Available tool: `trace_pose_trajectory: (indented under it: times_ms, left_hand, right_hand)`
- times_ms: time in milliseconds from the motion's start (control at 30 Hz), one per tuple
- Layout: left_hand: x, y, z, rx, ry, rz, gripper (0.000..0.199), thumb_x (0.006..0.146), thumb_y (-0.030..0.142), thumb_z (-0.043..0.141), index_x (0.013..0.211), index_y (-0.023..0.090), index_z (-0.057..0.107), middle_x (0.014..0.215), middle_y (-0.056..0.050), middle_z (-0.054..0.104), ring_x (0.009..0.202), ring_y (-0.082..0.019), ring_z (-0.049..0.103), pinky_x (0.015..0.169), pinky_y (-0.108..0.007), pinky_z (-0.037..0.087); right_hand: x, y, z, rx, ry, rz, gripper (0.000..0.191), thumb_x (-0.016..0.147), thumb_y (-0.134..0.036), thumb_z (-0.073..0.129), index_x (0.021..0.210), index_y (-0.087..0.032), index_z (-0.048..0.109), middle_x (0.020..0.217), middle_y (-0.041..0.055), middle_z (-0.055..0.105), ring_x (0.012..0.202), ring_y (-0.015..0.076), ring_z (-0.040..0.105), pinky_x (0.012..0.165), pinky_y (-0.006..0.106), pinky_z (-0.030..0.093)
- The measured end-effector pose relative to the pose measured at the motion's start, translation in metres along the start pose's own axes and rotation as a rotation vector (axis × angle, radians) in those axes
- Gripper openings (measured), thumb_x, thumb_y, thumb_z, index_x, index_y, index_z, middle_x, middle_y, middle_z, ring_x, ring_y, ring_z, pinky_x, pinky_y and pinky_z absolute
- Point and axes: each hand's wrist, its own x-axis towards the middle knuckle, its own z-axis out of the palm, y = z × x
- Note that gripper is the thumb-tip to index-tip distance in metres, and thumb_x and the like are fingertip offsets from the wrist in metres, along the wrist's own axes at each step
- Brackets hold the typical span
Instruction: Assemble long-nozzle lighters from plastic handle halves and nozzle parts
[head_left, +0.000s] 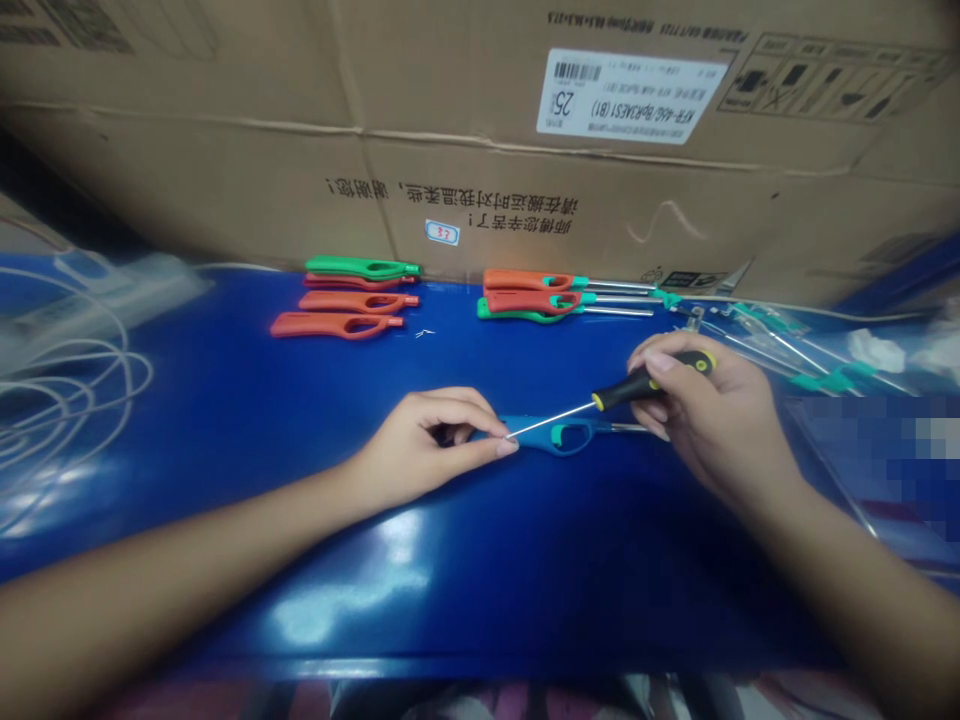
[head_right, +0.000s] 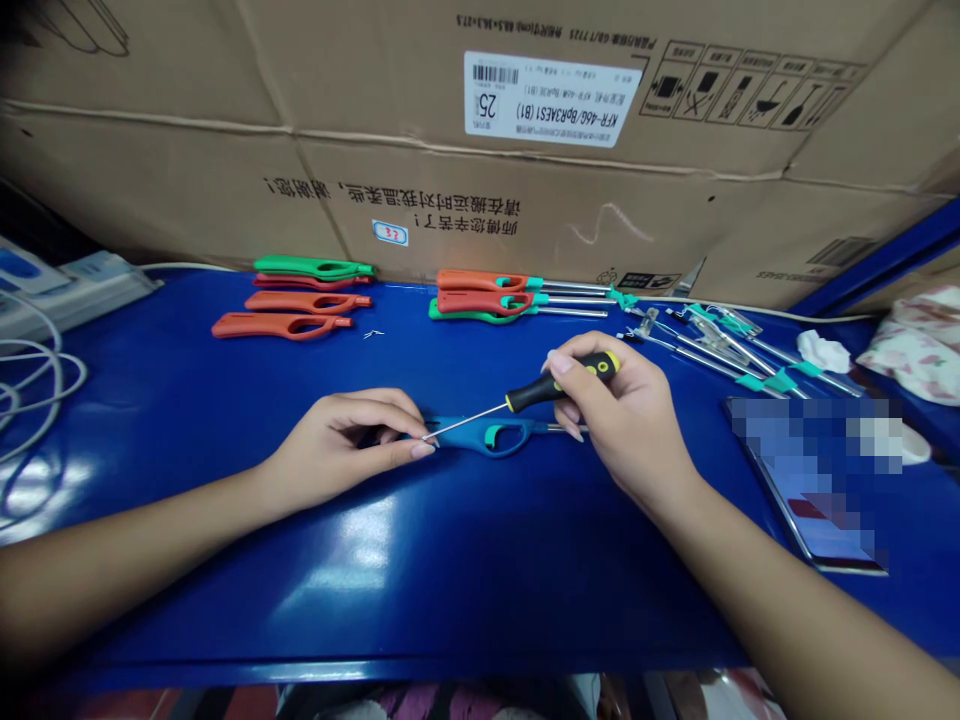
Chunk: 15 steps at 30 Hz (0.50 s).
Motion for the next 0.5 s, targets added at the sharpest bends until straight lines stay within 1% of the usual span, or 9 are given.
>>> trace_pose_trajectory:
  times_ms: [100,167,267,367,433,500]
  left_hand:
    - [-0.002,0.002,0.001,0.052,-0.013,0.022,0.005,0.084,0.024,0.079,0.084,0.020,0.083,0.082,-0.007,0.073,0.063,-0.013,0.060,0.057,-0.025,0.044]
    - [-0.003,0.003,0.001,0.082,-0.043,0.048,0.005,0.085,0.024,0.078,0.085,0.021,0.083,0.082,-0.008,0.074,0.068,-0.015,0.064,0.062,-0.026,0.048]
    - [-0.004,0.005,0.002,0.106,-0.096,0.100,0.007,0.086,0.021,0.077,0.088,0.021,0.083,0.084,-0.009,0.076,0.077,-0.018,0.069,0.072,-0.028,0.053]
    - [-0.004,0.004,0.002,0.139,-0.122,0.137,0.007,0.087,0.020,0.076,0.088,0.021,0.083,0.084,-0.008,0.077,0.079,-0.018,0.070,0.075,-0.029,0.054]
    - [-0.005,0.003,0.002,0.152,-0.130,0.183,0.007,0.086,0.019,0.076,0.088,0.021,0.082,0.084,-0.008,0.077,0.078,-0.018,0.070,0.075,-0.029,0.054]
    - [-0.005,0.001,0.001,0.155,-0.135,0.244,0.006,0.086,0.019,0.076,0.088,0.019,0.081,0.083,-0.007,0.077,0.078,-0.017,0.069,0.075,-0.029,0.054]
  right_hand:
    - [0.000,-0.002,-0.005,-0.063,-0.042,-0.054,0.015,0.091,-0.034,0.071,0.082,-0.023,0.066,0.071,-0.0017,0.057,0.047,0.0088,0.048,0.040,0.025,0.037]
    - [-0.001,-0.007,-0.008,-0.127,-0.097,-0.106,0.013,0.091,-0.033,0.071,0.084,-0.024,0.065,0.071,-0.0018,0.058,0.046,0.0094,0.051,0.040,0.026,0.039]
    - [-0.006,-0.019,-0.007,-0.213,-0.185,-0.167,0.010,0.091,-0.033,0.071,0.095,-0.027,0.064,0.081,-0.0004,0.062,0.048,0.0105,0.056,0.039,0.026,0.043]
    - [-0.011,-0.032,0.002,-0.188,-0.222,-0.206,0.024,0.090,-0.032,0.073,0.111,-0.030,0.061,0.092,0.0008,0.065,0.049,0.0103,0.058,0.038,0.025,0.048]
    - [-0.013,-0.039,0.010,-0.137,-0.259,-0.286,0.031,0.088,-0.027,0.074,0.115,-0.030,0.059,0.095,0.0011,0.066,0.053,0.0108,0.060,0.039,0.024,0.052]
    - [-0.014,-0.044,0.018,-0.138,-0.301,-0.391,0.036,0.088,-0.020,0.073,0.119,-0.030,0.059,0.100,0.0022,0.067,0.063,0.0130,0.066,0.043,0.023,0.056]
